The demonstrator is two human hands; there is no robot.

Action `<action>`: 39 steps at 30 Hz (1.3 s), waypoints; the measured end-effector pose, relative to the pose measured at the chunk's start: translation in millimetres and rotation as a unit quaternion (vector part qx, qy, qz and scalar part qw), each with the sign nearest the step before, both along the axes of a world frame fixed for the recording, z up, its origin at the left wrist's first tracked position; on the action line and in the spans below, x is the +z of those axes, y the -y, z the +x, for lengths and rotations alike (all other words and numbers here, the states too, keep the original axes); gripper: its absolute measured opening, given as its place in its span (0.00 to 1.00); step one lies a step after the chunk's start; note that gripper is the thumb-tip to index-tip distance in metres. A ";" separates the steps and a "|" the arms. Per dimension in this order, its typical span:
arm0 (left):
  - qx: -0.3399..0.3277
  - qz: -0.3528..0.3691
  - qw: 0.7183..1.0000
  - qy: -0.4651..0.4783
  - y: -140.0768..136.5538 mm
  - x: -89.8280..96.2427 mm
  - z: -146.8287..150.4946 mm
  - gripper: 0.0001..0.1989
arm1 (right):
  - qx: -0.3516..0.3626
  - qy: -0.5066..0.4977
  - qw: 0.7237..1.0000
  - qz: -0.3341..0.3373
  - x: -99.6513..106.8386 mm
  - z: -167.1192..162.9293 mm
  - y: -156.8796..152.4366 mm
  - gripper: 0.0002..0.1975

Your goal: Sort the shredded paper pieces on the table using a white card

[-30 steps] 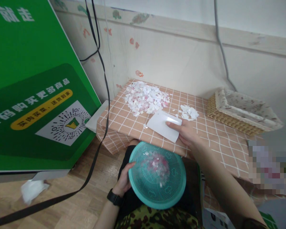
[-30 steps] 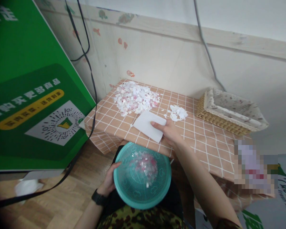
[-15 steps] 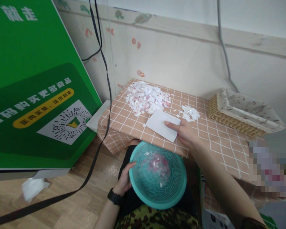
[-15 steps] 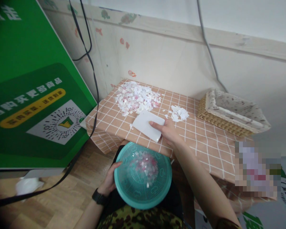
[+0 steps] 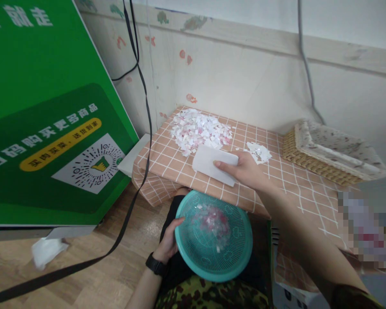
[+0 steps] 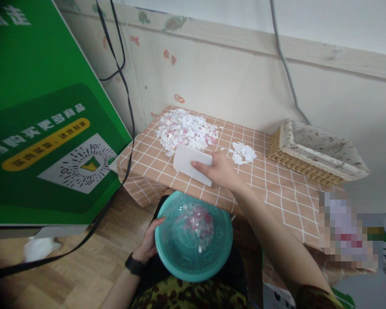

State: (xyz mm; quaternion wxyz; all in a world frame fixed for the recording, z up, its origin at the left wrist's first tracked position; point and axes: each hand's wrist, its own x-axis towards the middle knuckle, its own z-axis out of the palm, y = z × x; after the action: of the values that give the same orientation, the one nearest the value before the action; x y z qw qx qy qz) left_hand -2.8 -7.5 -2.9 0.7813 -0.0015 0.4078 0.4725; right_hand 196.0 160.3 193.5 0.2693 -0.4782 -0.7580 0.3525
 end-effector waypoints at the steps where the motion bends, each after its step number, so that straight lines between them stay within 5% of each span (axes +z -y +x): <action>1: -0.001 0.001 1.000 0.002 0.1 0.4 -0.1 0.11 | 0.013 0.032 0.999 0.023 3.5 -3.2 0.5 0.16; 6: -0.002 0.013 1.000 0.009 0.8 3.5 -0.1 0.11 | -0.001 0.135 0.986 0.096 10.6 -3.0 -3.1 0.16; 13: -0.013 0.020 0.999 0.023 -0.5 5.4 -0.5 0.12 | -0.029 0.117 0.987 0.104 17.0 16.4 -1.7 0.15; 19: -0.012 0.014 1.000 0.017 0.8 4.2 -0.8 0.12 | 0.010 0.104 0.991 0.085 8.0 8.8 4.0 0.18; 29: -0.006 0.020 1.000 0.015 -0.3 0.9 -0.3 0.12 | 0.032 0.199 0.961 0.190 18.3 9.0 19.8 0.14; 39: 0.009 0.012 1.000 0.022 0.1 1.1 0.0 0.09 | 0.120 0.202 0.939 0.252 3.5 -5.5 33.0 0.16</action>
State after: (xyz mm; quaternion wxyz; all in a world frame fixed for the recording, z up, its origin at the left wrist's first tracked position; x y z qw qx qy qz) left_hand -2.8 -7.7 -1.7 0.7857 -0.0062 0.3853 0.4839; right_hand 190.5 127.3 197.1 0.1780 -0.3609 -0.9123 0.0762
